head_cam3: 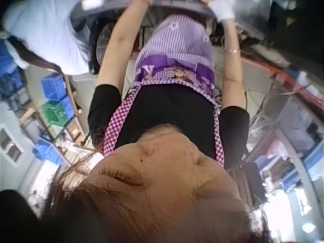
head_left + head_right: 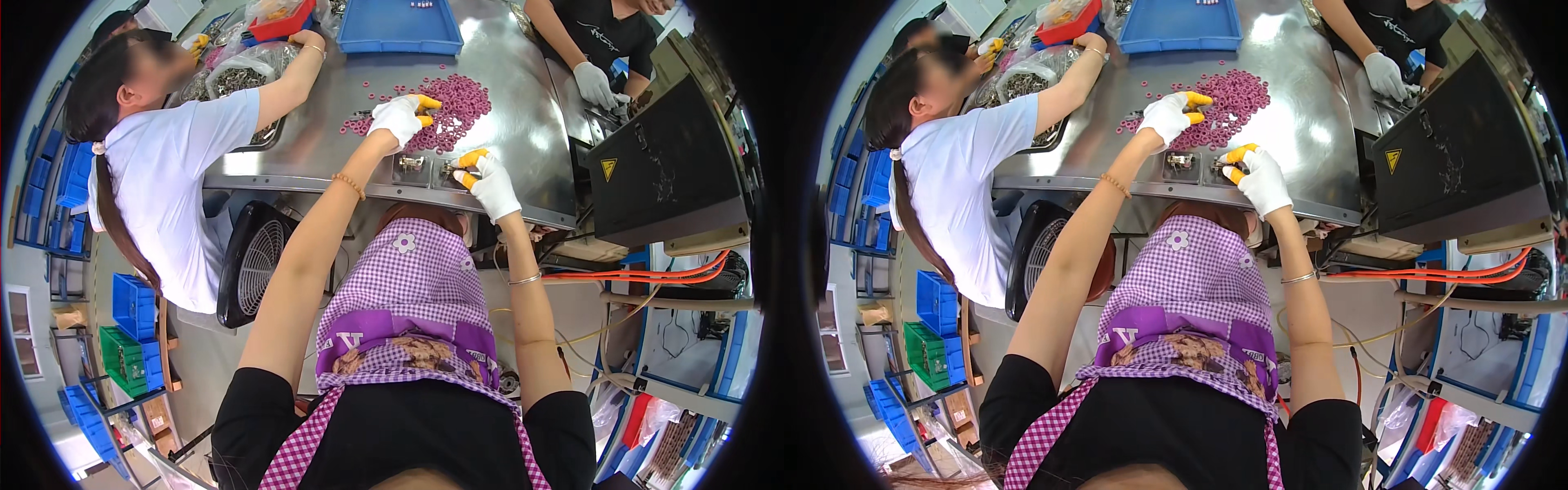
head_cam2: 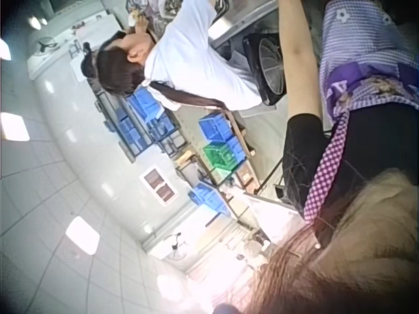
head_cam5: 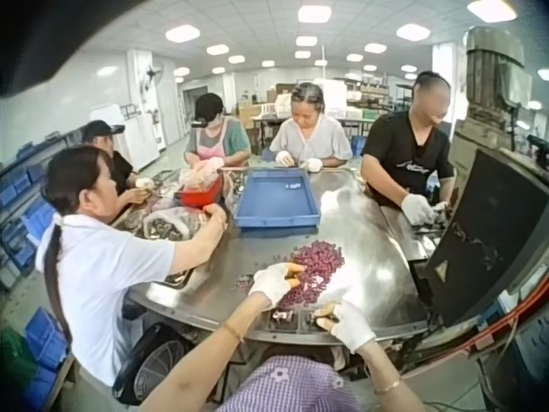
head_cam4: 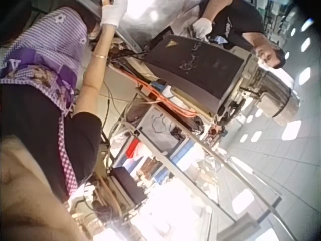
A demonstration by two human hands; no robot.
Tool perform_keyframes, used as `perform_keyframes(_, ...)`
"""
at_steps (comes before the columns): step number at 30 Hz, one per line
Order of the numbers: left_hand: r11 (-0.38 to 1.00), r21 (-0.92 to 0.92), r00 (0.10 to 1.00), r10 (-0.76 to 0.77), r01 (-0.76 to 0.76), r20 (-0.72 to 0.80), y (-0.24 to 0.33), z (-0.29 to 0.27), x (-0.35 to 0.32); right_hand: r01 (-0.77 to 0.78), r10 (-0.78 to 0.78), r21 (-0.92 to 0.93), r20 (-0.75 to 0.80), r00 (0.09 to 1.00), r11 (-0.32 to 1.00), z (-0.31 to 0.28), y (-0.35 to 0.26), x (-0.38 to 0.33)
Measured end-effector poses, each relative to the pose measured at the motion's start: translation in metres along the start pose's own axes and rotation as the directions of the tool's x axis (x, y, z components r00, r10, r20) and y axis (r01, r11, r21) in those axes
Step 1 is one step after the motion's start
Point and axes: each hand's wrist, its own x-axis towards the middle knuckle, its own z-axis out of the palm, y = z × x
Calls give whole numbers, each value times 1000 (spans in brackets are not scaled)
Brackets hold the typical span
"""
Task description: The person assembles metal components by fitting rubber rings onto them by hand at a factory workbench.
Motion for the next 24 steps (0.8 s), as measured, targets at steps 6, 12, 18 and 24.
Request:
perform_keyframes(6, 996, 88, 1000, 26, -27, 7, 0, 4, 1, -40, 39, -8, -39, 998, 999, 1, -5, -3)
perform_keyframes(12, 996, -57, 997, -67, 65, -32, 39, -1, -50, -110, 122, 155, -74, 990, 982, 3, -6, -4)
perform_keyframes(18, 905, 411, 975, 180, -113, -129, 34, 30, -86, -181, 200, 231, -61, 978, 956, 3, -7, -2)
perform_keyframes(24, 584, 802, 973, 229, -122, -19, 41, 38, -88, -124, 127, 149, -14, 992, 981, 1, 13, 0)
